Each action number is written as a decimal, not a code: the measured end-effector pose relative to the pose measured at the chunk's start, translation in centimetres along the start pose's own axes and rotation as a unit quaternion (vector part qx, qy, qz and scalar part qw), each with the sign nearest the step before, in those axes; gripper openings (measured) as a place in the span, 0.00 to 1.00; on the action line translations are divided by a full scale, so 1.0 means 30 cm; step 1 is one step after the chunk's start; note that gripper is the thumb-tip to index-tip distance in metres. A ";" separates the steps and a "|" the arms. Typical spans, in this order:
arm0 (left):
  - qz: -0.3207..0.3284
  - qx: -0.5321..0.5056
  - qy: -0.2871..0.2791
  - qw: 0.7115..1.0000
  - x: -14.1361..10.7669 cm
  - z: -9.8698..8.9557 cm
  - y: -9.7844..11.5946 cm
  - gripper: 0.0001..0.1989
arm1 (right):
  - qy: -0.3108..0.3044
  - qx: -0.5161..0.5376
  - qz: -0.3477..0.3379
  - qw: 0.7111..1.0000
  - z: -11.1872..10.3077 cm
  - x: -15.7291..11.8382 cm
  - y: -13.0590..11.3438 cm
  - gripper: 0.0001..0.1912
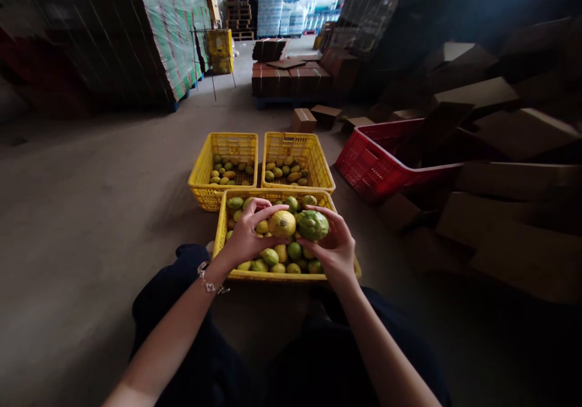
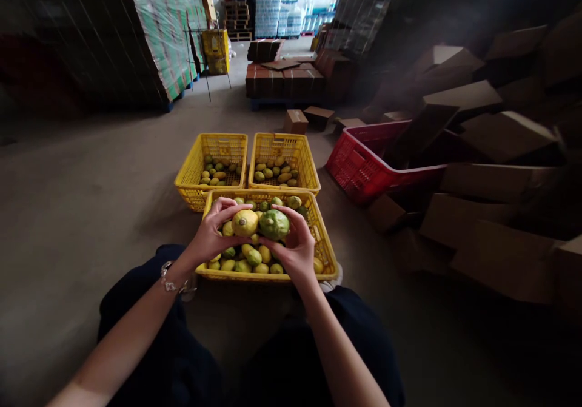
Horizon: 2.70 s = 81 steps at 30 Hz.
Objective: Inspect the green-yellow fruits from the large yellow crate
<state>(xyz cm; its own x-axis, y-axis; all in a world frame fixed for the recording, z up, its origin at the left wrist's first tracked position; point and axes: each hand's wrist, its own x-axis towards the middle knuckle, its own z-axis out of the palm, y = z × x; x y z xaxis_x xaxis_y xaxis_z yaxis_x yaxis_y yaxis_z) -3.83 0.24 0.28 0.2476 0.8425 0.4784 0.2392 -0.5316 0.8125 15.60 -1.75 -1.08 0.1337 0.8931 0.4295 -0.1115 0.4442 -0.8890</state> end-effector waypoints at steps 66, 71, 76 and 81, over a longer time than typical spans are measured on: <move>-0.487 -0.274 -0.080 0.825 0.017 0.058 0.008 0.32 | -0.067 0.198 0.353 0.912 0.026 0.014 0.061 0.27; -0.482 -0.260 -0.076 0.833 0.020 0.057 0.008 0.29 | -0.065 0.189 0.346 0.917 0.034 0.018 0.042 0.25; -0.434 -0.215 -0.010 0.875 0.021 0.059 0.002 0.20 | -0.044 0.192 0.340 0.920 0.026 0.018 0.047 0.21; -0.284 -0.174 0.042 0.942 0.012 0.064 -0.019 0.25 | 0.002 0.181 0.300 0.937 0.028 0.013 0.063 0.18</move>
<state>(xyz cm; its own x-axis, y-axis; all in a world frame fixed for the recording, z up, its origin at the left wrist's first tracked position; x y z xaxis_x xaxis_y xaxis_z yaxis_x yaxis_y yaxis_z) -2.08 0.67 -0.65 0.0929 0.9942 -0.0543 -0.0151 0.0559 0.9983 14.62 -0.49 -2.45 -0.0558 0.9898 -0.1308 -0.4945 -0.1412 -0.8576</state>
